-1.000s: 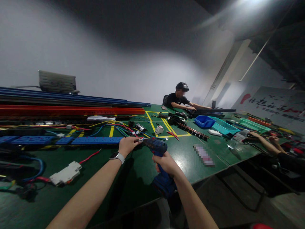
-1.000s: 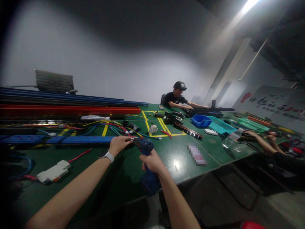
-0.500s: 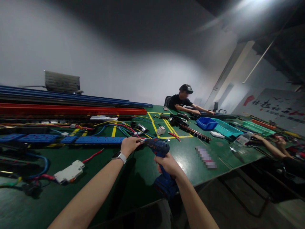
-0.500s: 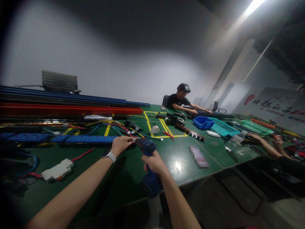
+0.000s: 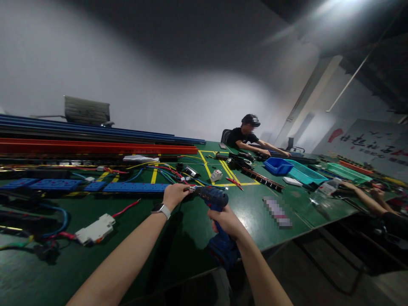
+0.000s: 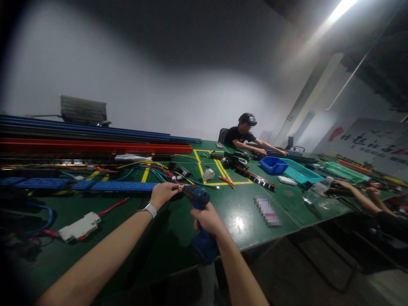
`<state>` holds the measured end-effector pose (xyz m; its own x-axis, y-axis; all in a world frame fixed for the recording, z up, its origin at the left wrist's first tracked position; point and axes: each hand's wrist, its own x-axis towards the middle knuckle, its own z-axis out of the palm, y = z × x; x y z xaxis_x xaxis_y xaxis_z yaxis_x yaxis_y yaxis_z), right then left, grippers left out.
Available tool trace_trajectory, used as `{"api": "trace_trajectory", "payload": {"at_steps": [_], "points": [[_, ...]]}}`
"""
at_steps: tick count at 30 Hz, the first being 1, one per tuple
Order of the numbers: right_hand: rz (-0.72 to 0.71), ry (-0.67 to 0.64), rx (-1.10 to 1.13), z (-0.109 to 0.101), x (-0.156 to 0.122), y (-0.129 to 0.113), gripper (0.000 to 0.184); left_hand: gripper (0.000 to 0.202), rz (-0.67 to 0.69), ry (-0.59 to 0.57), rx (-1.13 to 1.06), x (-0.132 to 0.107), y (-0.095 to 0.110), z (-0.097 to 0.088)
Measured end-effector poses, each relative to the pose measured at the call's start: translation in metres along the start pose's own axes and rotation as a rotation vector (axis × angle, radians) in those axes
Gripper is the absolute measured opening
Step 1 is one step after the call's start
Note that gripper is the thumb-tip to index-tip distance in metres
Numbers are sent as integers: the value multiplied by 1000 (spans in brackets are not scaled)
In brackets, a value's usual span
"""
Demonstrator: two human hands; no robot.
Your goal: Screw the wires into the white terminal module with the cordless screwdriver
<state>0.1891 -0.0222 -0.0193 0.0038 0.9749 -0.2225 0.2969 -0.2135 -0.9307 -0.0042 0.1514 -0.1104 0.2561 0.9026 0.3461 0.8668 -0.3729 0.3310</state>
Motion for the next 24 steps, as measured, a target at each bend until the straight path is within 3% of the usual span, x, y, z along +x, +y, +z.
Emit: {"api": "trace_trajectory", "payload": {"at_steps": [24], "points": [[11, 32, -10, 2, -6, -6, 13, 40, 3, -5, -2, 0, 1, -3]]}}
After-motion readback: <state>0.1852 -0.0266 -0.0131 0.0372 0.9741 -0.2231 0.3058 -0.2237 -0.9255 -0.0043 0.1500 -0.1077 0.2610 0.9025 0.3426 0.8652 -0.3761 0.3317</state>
